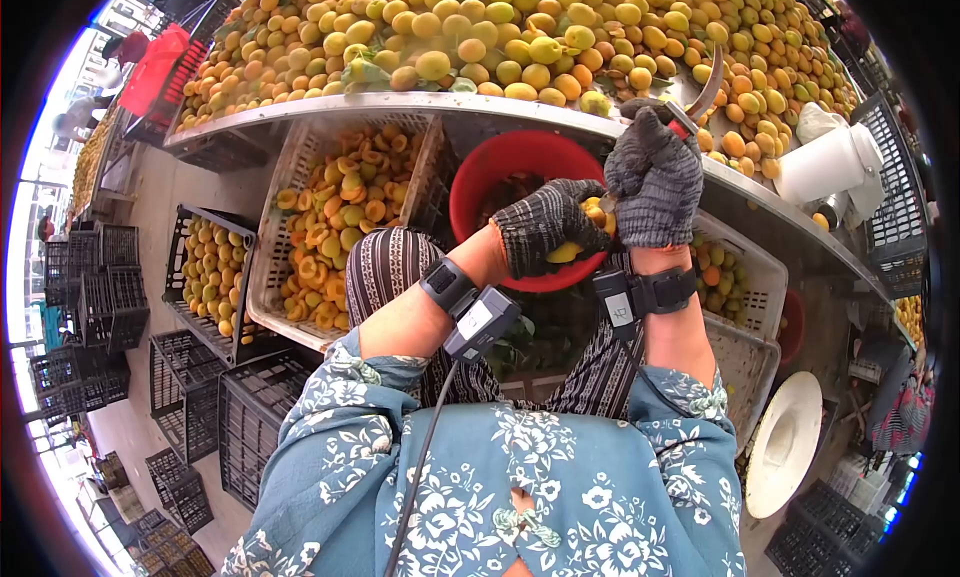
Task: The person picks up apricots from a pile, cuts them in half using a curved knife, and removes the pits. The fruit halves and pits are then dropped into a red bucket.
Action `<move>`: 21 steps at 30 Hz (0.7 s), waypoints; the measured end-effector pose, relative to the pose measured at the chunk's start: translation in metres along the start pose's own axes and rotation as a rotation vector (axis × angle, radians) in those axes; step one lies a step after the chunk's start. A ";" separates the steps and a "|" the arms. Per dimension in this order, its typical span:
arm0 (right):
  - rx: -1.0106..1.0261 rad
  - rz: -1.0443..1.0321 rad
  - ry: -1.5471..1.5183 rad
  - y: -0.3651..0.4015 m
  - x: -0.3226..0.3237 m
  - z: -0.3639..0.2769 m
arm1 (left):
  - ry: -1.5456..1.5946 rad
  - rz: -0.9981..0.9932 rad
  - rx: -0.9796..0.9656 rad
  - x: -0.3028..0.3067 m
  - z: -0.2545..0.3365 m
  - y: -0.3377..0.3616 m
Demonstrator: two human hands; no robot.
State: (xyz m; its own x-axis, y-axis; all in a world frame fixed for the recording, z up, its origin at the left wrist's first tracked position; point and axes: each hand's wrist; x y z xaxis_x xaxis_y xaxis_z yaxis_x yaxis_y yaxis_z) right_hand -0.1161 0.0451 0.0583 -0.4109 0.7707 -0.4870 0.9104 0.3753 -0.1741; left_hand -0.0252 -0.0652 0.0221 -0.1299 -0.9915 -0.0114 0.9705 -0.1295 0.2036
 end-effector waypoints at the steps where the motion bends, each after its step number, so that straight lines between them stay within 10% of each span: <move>1: -0.048 0.022 -0.073 -0.002 0.003 0.002 | 0.014 0.006 0.010 -0.001 0.002 0.002; 21: -0.219 0.318 -0.490 -0.011 0.030 0.024 | 0.122 0.001 0.044 0.003 -0.009 -0.006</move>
State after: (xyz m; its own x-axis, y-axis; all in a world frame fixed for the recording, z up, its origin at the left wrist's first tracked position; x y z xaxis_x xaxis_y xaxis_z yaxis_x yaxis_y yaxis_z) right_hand -0.1371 0.0519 0.0252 -0.0044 0.5557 -0.8314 0.9320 0.3035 0.1979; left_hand -0.0295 -0.0674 0.0125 -0.1006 -0.9864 -0.1299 0.9603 -0.1304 0.2467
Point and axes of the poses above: each hand's wrist, its own y-axis away from the middle knuckle, its own x-axis out of the back of the hand, z = x × y, and after that the axes turned 7 degrees about x, right-handed
